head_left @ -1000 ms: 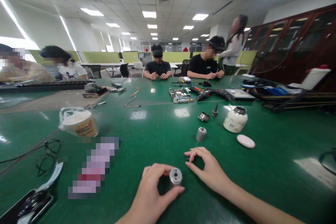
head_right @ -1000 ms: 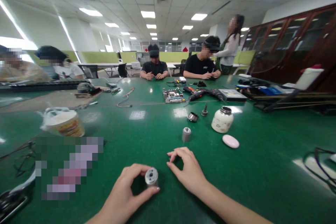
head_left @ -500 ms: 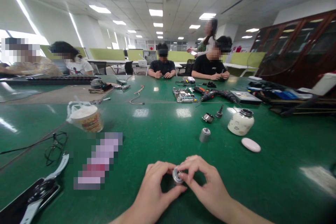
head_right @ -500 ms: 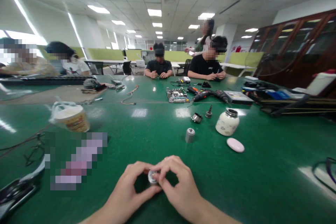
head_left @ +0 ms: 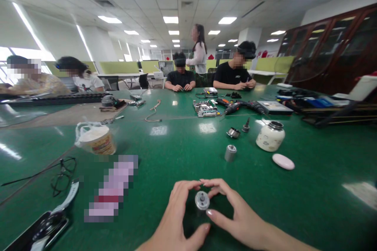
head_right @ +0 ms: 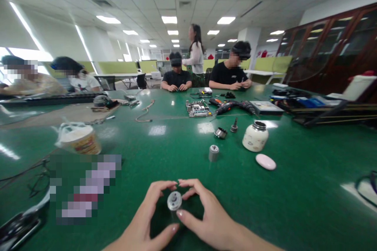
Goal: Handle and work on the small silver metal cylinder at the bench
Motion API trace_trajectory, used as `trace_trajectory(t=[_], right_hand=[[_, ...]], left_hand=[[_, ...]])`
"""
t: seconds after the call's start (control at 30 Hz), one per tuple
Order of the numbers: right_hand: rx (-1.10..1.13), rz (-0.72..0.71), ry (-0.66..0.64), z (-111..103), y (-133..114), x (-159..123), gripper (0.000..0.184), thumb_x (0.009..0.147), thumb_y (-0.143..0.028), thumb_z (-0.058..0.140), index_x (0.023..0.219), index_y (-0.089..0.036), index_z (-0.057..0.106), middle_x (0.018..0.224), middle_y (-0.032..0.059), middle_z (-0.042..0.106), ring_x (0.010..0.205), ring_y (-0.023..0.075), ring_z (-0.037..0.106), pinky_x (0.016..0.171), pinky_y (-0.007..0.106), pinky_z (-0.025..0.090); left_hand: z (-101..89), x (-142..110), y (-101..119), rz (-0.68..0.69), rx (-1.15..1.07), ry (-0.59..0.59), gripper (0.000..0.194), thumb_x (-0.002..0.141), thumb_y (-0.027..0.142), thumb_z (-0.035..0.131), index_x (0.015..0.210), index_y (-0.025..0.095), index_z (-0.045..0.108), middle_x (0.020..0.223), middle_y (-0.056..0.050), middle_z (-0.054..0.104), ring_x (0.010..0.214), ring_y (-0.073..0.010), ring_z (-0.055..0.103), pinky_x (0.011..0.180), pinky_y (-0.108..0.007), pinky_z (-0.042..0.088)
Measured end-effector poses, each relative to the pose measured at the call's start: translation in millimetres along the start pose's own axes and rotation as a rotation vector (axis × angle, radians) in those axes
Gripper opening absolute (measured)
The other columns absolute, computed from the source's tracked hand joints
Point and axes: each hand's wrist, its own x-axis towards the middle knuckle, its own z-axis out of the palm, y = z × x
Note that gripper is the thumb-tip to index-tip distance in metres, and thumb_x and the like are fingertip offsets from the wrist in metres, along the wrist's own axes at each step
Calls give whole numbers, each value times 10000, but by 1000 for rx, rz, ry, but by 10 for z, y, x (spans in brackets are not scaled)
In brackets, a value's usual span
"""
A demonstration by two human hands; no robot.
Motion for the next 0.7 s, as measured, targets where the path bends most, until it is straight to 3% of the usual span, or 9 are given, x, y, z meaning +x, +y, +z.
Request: trace_trajectory(t=[0.17, 0.4, 0.7], right_hand=[[35, -9, -19, -15, 7, 9, 364, 829, -253, 616, 1189, -213, 573, 1145, 85, 639, 974, 199, 625, 913, 372, 488], [-124, -33, -2, 36, 71, -5, 438, 752, -236, 678, 1184, -273, 617, 1060, 53, 676, 971, 222, 614, 883, 373, 481], [-172, 20, -26, 55, 28, 18, 373, 740, -251, 686, 1111, -260, 656, 967, 40, 683, 905, 207, 600, 826, 339, 473]], left_hand=[[-57, 30, 1, 57, -12, -68, 478, 772, 279, 626, 1242, 260, 543, 1207, -113, 558, 1152, -275, 504, 972, -429, 455], [-27, 51, -13, -48, -29, 39, 264, 889, 299, 540, 1111, 292, 683, 1111, -97, 608, 1079, -235, 533, 937, -399, 473], [-55, 172, -51, 21, 74, 116, 139, 841, 322, 630, 895, 287, 753, 859, -61, 649, 959, -215, 541, 881, -380, 484]])
